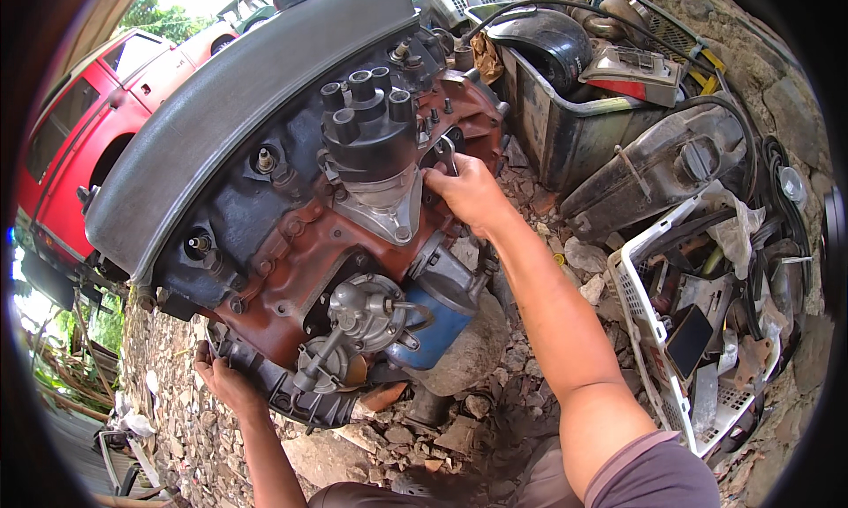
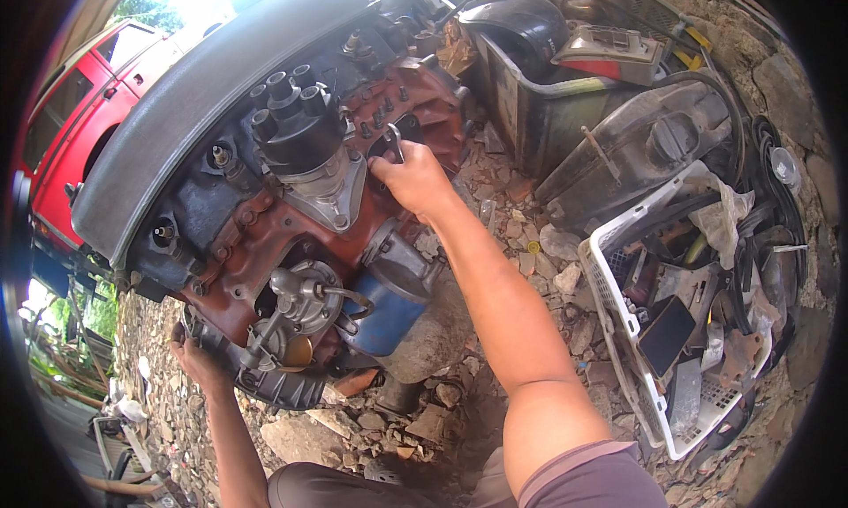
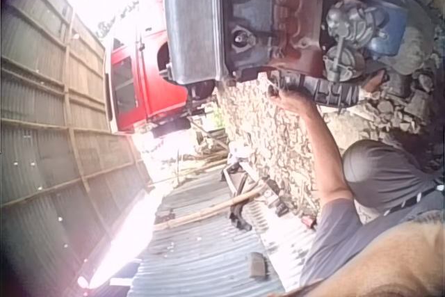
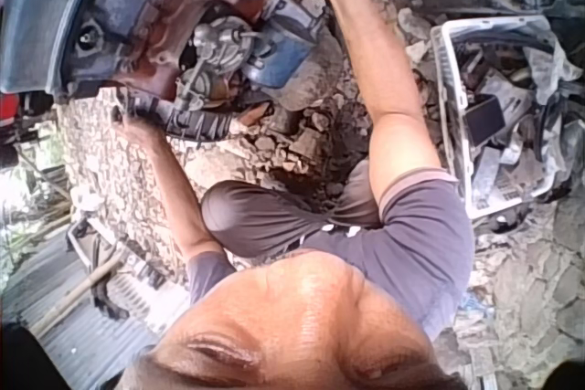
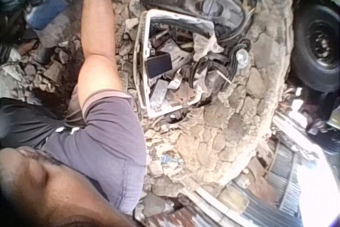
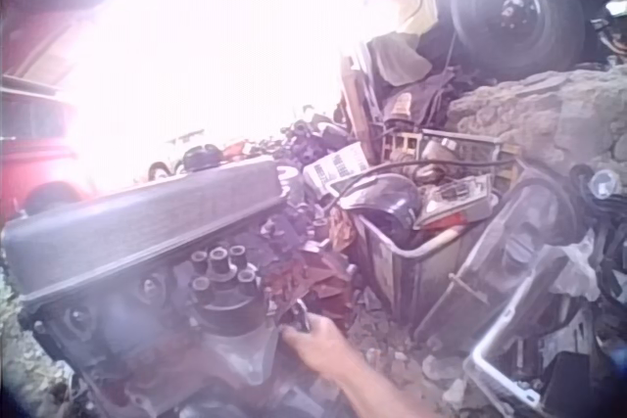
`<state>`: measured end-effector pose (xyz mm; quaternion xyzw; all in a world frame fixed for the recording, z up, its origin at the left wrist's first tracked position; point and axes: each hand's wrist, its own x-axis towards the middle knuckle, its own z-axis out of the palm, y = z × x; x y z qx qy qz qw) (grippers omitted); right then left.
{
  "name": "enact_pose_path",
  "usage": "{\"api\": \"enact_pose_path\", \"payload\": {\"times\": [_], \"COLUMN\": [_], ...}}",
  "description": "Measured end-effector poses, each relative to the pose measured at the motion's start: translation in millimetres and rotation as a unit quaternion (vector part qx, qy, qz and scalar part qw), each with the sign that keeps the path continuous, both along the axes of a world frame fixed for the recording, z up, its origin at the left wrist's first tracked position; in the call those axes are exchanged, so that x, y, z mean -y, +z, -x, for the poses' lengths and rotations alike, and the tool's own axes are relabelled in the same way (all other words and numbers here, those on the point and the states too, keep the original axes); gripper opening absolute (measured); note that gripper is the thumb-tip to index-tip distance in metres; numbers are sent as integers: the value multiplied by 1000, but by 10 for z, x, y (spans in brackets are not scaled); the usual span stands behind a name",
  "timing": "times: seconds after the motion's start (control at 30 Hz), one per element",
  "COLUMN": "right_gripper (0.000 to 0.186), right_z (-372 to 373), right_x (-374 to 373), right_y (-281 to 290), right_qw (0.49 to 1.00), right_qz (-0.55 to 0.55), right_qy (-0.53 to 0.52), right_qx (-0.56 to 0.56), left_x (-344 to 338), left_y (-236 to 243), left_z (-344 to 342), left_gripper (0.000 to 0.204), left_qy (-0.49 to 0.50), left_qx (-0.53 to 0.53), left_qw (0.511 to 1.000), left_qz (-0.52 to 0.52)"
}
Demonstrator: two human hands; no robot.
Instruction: The person uses a wrench to loosen and remove bolts from a metal cover on a vehicle engine. They remove the cover, inspect it, and then reattach it, tightening the bolts back into place.
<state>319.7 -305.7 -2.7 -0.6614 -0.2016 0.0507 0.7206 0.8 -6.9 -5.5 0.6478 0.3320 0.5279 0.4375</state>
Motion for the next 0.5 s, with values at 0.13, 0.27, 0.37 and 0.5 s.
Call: {"api": "enact_pose_path", "payload": {"times": [0.13, 0.27, 0.37, 0.5], "right_gripper": [22, 24, 29, 28], "right_z": [54, -21, 25, -47], "right_x": [113, 198, 175, 248], "right_y": [98, 55, 72, 26], "right_qw": [976, 913, 898, 945], "right_qz": [135, 199, 207, 172], "right_qy": [-48, -72, -66, -15], "right_qx": [165, 348, 382, 277], "left_x": [79, 110, 110, 174], "left_y": [70, 105, 107, 133], "left_z": [9, -28, -25, -55], "left_gripper": [50, 50, 49, 50], "left_qy": [2, -12, -31, -38], "left_qx": [-17, -2, 38, 63], "left_qw": [1000, 1000, 997, 995], "left_qz": [-11, 21, 54, 73]}}
